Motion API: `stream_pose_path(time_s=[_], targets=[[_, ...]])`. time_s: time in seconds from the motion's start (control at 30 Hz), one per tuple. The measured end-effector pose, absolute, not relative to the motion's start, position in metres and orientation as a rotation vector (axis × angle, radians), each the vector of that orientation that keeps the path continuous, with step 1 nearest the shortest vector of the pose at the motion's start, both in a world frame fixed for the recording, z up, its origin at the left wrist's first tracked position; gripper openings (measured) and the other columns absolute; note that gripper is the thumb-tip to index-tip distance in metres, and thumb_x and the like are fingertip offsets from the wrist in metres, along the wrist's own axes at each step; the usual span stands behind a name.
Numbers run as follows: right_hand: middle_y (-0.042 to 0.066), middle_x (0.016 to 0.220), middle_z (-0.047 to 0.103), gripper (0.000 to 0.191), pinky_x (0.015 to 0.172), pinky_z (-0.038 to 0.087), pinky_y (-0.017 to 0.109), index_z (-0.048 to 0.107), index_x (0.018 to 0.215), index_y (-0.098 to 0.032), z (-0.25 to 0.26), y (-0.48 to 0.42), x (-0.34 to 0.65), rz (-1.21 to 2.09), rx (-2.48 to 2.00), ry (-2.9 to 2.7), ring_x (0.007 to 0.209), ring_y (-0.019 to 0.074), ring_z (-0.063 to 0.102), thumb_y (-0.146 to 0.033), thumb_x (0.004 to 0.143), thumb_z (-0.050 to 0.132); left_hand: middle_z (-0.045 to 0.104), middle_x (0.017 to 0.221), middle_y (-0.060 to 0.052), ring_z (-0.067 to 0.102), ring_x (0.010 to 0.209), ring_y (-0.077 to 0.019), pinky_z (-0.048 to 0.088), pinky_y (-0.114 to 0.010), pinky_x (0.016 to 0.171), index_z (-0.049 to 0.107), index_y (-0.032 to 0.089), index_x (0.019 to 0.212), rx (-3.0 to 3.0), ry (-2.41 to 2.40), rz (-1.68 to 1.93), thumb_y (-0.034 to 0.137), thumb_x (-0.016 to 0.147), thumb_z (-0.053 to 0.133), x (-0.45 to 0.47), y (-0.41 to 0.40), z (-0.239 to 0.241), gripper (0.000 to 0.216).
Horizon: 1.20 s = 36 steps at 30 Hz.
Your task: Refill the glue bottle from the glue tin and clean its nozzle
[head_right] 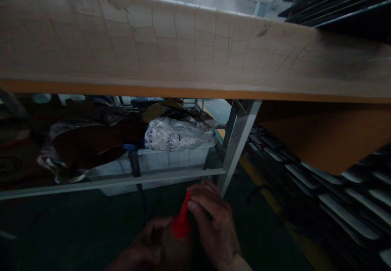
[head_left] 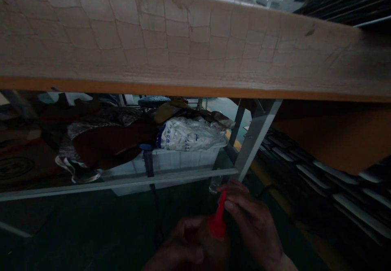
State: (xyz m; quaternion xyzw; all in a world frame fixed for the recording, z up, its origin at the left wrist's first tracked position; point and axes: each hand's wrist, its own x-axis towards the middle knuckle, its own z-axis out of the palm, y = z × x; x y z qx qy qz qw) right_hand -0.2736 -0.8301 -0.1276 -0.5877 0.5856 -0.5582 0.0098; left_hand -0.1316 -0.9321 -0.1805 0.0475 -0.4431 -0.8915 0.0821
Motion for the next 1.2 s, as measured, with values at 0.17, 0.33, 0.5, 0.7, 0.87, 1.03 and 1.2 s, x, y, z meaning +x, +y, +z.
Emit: stream_pose_path(time_s=[0.17, 0.33, 0.5, 0.7, 0.87, 1.03, 1.2], targets=[[0.002, 0.085, 0.066, 0.014, 0.072, 0.051, 0.023, 0.065, 0.077, -0.021, -0.136, -0.833, -0.274, -1.985, -1.573, 1.893, 0.085, 0.0178, 0.062, -0.022, 0.086, 0.055, 0.068, 0.103, -0.007, 0.059, 0.099, -0.0272, 0.043, -0.032, 0.086, 0.064, 0.017, 0.108, 0.189, -1.427, -2.373, 0.032, 0.057, 0.079, -0.135, -0.923, -0.172, 0.055], [-0.001, 0.072, 0.062, 0.013, 0.073, 0.052, 0.025, 0.063, 0.072, -0.021, -0.136, -0.830, -0.295, -2.361, -1.074, 1.532, 0.075, 0.0151, 0.063, -0.030, 0.082, 0.062, 0.068, 0.106, -0.007, 0.059, 0.102, -0.0290, 0.046, -0.036, 0.087, 0.064, 0.020, 0.109, 0.356, -1.372, -2.223, 0.034, 0.054, 0.080, -0.130, -0.926, -0.171, 0.059], [0.000, 0.084, 0.066, 0.010, 0.080, 0.047, 0.028, 0.064, 0.080, -0.022, -0.130, -0.833, -0.279, -1.897, -1.684, 2.017, 0.082, 0.0163, 0.062, -0.021, 0.086, 0.056, 0.066, 0.110, -0.006, 0.059, 0.103, -0.0282, 0.049, -0.035, 0.086, 0.066, 0.023, 0.105, 0.566, -1.455, -1.983, 0.027, 0.051, 0.081, -0.129, -0.926, -0.171, 0.056], [-0.001, 0.092, 0.063, 0.009, 0.093, 0.035, 0.033, 0.059, 0.089, -0.023, -0.137, -0.842, -0.264, -1.609, -2.111, 2.260, 0.097, 0.0167, 0.056, -0.016, 0.088, 0.054, 0.062, 0.115, -0.008, 0.055, 0.108, -0.0311, 0.045, -0.042, 0.093, 0.064, 0.025, 0.109, 0.804, -1.708, -1.505, 0.026, 0.053, 0.080, -0.133, -0.926, -0.190, 0.058], [-0.002, 0.087, 0.062, 0.007, 0.091, 0.035, 0.035, 0.056, 0.084, -0.023, -0.140, -0.842, -0.273, -1.542, -2.131, 2.304, 0.088, 0.0163, 0.057, -0.017, 0.088, 0.055, 0.062, 0.118, -0.008, 0.053, 0.111, -0.0331, 0.033, -0.050, 0.103, 0.062, 0.027, 0.114, 0.835, -1.839, -1.285, 0.030, 0.056, 0.079, -0.135, -0.930, -0.205, 0.060], [-0.002, 0.081, 0.061, 0.007, 0.089, 0.035, 0.036, 0.056, 0.080, -0.022, -0.139, -0.842, -0.275, -1.458, -2.149, 2.387, 0.082, 0.0164, 0.056, -0.019, 0.087, 0.055, 0.063, 0.116, -0.008, 0.057, 0.106, -0.0313, 0.042, -0.046, 0.098, 0.062, 0.026, 0.114, 0.809, -1.912, -1.177, 0.029, 0.057, 0.079, -0.138, -0.929, -0.210, 0.060], [-0.002, 0.080, 0.062, 0.009, 0.086, 0.040, 0.034, 0.056, 0.076, -0.022, -0.138, -0.843, -0.276, -1.578, -2.067, 2.367, 0.078, 0.0156, 0.058, -0.020, 0.085, 0.058, 0.065, 0.113, -0.008, 0.060, 0.102, -0.0290, 0.050, -0.044, 0.090, 0.060, 0.023, 0.115, 0.779, -1.956, -0.961, 0.026, 0.057, 0.078, -0.140, -0.924, -0.213, 0.061]])
